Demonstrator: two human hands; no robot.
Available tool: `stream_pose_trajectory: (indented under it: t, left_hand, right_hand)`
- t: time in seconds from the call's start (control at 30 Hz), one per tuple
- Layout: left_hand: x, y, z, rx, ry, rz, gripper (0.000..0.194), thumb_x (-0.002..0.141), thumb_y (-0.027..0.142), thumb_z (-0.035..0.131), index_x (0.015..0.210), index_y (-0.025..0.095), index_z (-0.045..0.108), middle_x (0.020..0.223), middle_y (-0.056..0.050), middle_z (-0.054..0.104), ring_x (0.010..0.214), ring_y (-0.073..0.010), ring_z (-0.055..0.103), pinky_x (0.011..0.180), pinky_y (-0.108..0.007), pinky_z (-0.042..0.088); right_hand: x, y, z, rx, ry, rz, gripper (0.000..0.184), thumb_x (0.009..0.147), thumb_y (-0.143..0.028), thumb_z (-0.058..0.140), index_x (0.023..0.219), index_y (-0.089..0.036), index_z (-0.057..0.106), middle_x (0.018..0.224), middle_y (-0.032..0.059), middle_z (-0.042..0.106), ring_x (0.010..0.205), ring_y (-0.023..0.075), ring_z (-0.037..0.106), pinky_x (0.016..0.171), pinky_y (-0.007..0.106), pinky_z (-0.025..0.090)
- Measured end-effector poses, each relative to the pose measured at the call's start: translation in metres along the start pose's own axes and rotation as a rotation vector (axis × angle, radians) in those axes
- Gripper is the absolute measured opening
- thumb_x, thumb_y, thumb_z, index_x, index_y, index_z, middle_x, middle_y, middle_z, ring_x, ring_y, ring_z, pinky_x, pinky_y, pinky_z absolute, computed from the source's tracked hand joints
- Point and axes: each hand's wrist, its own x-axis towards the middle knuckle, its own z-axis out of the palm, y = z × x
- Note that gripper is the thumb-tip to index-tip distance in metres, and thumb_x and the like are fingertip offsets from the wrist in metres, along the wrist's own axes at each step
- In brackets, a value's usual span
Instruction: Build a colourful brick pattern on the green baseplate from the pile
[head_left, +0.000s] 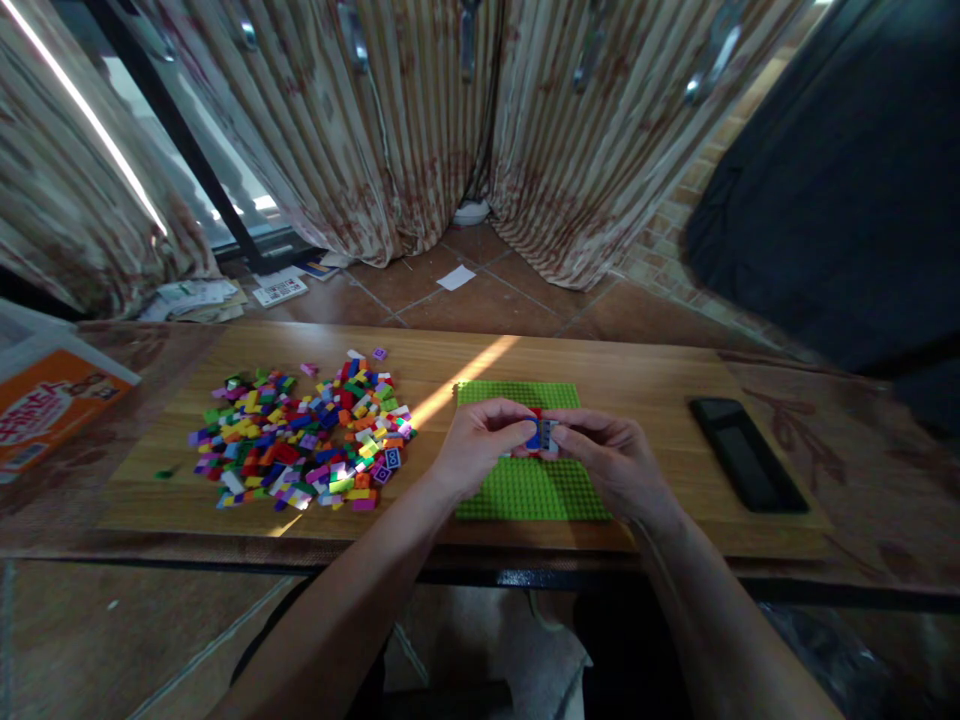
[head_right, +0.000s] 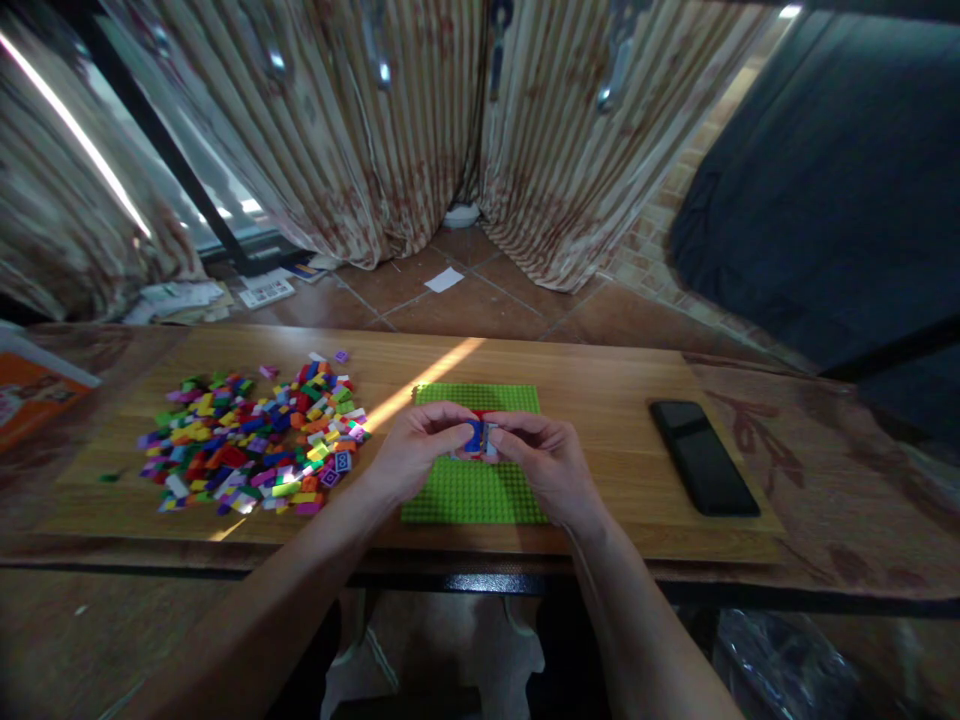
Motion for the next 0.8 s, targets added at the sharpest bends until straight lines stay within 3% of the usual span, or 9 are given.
stream_pose_trajectory:
  t: [0.13, 0.27, 0.37, 0.57, 0.8]
  left_hand:
    - [0.001, 0.008, -0.005, -0.083, 0.091, -0.052, 0.019, 0.074, 0.025, 0.072, 0.087, 0.013, 0.066, 0.076, -0.001, 0.067, 0.061, -0.0090, 0.062, 0.062, -0.025, 0.052]
    - [0.005, 0.016, -0.013, 0.048, 0.262, -0.101, 0.013, 0.082, 0.018, 0.061, 0.093, 0.013, 0.065, 0.075, -0.001, 0.066, 0.059, -0.0084, 0.063, 0.059, -0.022, 0.051]
    - [0.007, 0.016, -0.017, 0.197, 0.344, -0.094, 0.018, 0.084, 0.014, 0.055, 0.098, 0.013, 0.066, 0.078, -0.002, 0.067, 0.057, -0.0076, 0.062, 0.054, -0.019, 0.049]
    - [0.007, 0.010, -0.020, 0.334, 0.336, -0.162, 0.023, 0.085, 0.013, 0.048, 0.098, 0.013, 0.067, 0.072, -0.001, 0.064, 0.054, -0.0077, 0.060, 0.051, -0.019, 0.047]
    - [0.008, 0.010, -0.021, 0.368, 0.357, -0.165, 0.023, 0.086, 0.014, 0.048, 0.098, 0.014, 0.067, 0.072, 0.000, 0.063, 0.053, -0.0071, 0.060, 0.052, -0.018, 0.048]
  right_hand:
    - [0.004, -0.001, -0.009, 0.033, 0.108, 0.002, 0.024, 0.066, -0.037, 0.082, 0.085, -0.025, 0.077, 0.080, 0.0012, 0.074, 0.065, 0.0123, 0.064, 0.063, 0.029, 0.056]
    - [0.011, 0.009, -0.023, -0.218, 0.306, 0.012, 0.031, 0.060, -0.039, 0.084, 0.082, -0.020, 0.074, 0.073, 0.0017, 0.071, 0.062, 0.0129, 0.062, 0.057, 0.028, 0.054]
    - [0.016, 0.020, -0.026, -0.466, 0.285, 0.038, 0.032, 0.062, -0.041, 0.079, 0.082, -0.017, 0.073, 0.071, 0.0038, 0.072, 0.060, 0.0155, 0.063, 0.055, 0.030, 0.052]
    - [0.024, 0.026, -0.016, -0.902, 0.305, -0.025, 0.019, 0.070, -0.035, 0.069, 0.079, -0.019, 0.072, 0.071, 0.0042, 0.073, 0.065, 0.0184, 0.066, 0.065, 0.032, 0.049]
    - [0.025, 0.021, -0.007, -1.016, 0.251, 0.019, 0.019, 0.074, -0.036, 0.068, 0.082, -0.019, 0.073, 0.079, 0.0059, 0.075, 0.070, 0.0200, 0.068, 0.068, 0.032, 0.050]
